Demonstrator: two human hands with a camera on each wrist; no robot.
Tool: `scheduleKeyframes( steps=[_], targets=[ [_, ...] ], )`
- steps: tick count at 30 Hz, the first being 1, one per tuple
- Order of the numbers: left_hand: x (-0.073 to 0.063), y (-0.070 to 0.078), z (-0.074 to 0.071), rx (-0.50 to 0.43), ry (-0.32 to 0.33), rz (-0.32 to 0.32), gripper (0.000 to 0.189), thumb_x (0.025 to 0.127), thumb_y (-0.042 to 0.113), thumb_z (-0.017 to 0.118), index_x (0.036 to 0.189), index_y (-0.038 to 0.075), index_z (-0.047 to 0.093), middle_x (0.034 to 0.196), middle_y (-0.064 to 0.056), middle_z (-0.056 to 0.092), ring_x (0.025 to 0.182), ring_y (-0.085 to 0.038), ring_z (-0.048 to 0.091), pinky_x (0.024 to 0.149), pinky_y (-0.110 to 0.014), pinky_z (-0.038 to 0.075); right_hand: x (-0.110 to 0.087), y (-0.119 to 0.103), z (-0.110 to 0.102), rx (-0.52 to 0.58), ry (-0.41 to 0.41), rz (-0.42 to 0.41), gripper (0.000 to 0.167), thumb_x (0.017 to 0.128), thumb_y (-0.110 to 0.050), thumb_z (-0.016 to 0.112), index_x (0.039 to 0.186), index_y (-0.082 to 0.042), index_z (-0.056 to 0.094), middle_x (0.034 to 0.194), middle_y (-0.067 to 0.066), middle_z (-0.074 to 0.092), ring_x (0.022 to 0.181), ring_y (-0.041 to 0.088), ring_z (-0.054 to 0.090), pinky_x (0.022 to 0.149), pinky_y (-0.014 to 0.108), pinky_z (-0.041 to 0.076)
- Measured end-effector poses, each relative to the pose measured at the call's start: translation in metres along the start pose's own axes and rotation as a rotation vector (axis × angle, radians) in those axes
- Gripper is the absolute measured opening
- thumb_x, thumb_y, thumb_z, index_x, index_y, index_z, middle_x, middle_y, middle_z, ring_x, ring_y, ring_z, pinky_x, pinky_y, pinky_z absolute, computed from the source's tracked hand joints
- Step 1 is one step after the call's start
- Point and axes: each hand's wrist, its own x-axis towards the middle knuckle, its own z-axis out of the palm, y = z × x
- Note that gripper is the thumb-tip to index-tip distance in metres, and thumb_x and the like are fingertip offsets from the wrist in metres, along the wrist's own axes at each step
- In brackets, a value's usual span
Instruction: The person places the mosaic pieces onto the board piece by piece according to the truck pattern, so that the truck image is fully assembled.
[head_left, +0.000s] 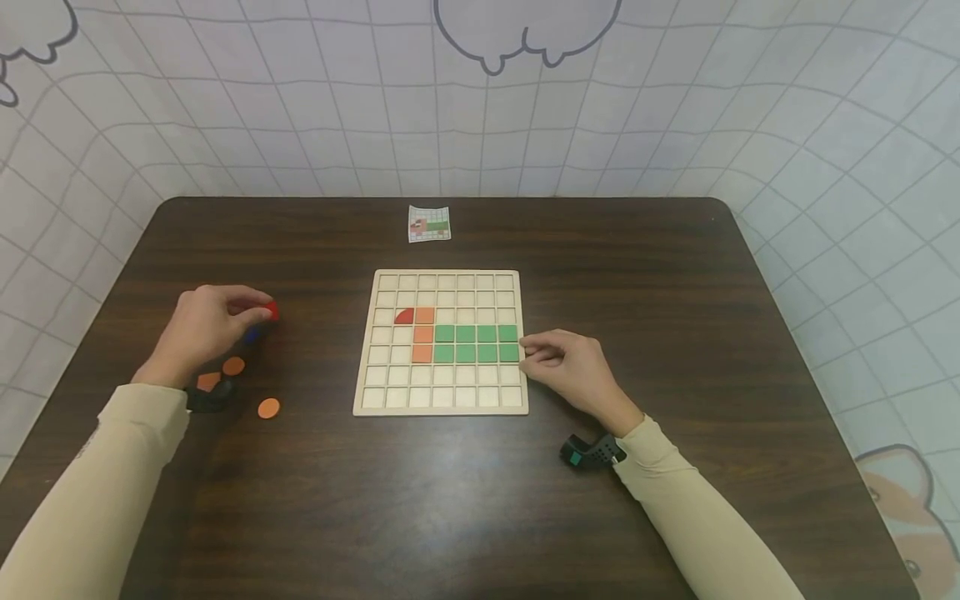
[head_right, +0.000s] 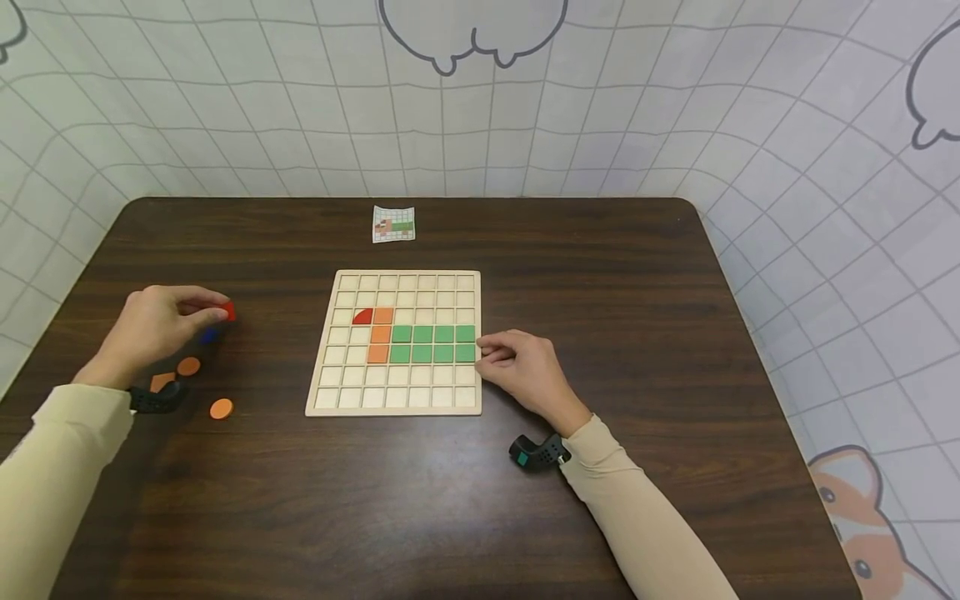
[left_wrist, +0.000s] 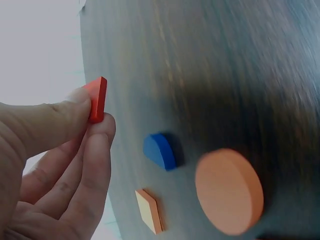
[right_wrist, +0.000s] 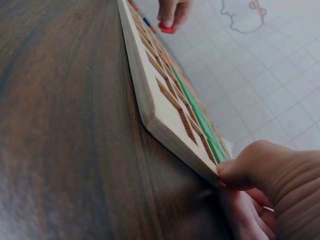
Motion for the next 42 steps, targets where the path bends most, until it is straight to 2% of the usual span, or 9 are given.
scheduleKeyframes(
  steps=[5,12,18,23,34,42],
  targets=[
    [0.002,0.007,0.003,0.002,0.012,0.038,0.028,0.099,0.026,0.071,0.122,0.011,0.075,0.112,-0.018,0.079,0.101,-0.036,0.071,0.072,-0.036,0.050,0.000,-0.001,0.000,0.002,0.002,-0.002,0.027,0.089,-0.020,0.076,0.115,-0.015,0.079,0.098,0.000,0.078,0.084,0.009,0.075,0.076,0.024,0.061],
    [0.004,0.017,0.008,0.000,0.010,0.072,0.027,0.098,0.025,0.071,0.121,0.012,0.075,0.111,-0.017,0.079,0.098,-0.032,0.070,0.070,-0.032,0.045,0.000,0.000,-0.001,0.015,-0.004,0.003,0.028,0.088,-0.022,0.075,0.116,-0.015,0.079,0.099,0.000,0.079,0.084,0.009,0.075,0.077,0.026,0.061],
    [0.005,0.027,0.013,-0.009,-0.007,0.066,0.026,0.099,0.024,0.070,0.122,0.011,0.075,0.115,-0.018,0.077,0.103,-0.034,0.070,0.079,-0.042,0.054,0.000,0.000,0.000,0.037,-0.016,0.018,0.030,0.087,-0.021,0.075,0.117,-0.016,0.079,0.100,-0.001,0.078,0.085,0.009,0.076,0.078,0.024,0.061],
    [0.005,0.032,0.016,-0.026,-0.014,0.059,0.025,0.100,0.023,0.069,0.122,0.012,0.074,0.115,-0.017,0.078,0.105,-0.035,0.071,0.085,-0.048,0.055,0.000,0.000,0.000,0.054,-0.021,0.025,0.032,0.087,-0.021,0.077,0.118,-0.015,0.078,0.100,0.001,0.077,0.087,0.010,0.076,0.079,0.024,0.062],
    [0.009,0.047,0.028,-0.048,-0.010,0.109,0.024,0.098,0.024,0.072,0.118,0.012,0.077,0.112,-0.014,0.079,0.103,-0.032,0.074,0.086,-0.051,0.057,-0.001,-0.002,0.001,0.099,-0.022,0.041,0.035,0.085,-0.017,0.080,0.120,-0.011,0.077,0.104,0.006,0.077,0.092,0.017,0.077,0.081,0.026,0.063],
    [0.011,0.060,0.038,-0.065,-0.069,0.144,0.027,0.097,0.024,0.074,0.121,0.012,0.076,0.123,-0.017,0.075,0.108,-0.033,0.071,0.091,-0.054,0.058,-0.001,-0.002,0.001,0.102,-0.021,0.034,0.036,0.085,-0.016,0.082,0.119,-0.011,0.077,0.104,0.007,0.077,0.092,0.018,0.077,0.081,0.025,0.063]
  ],
)
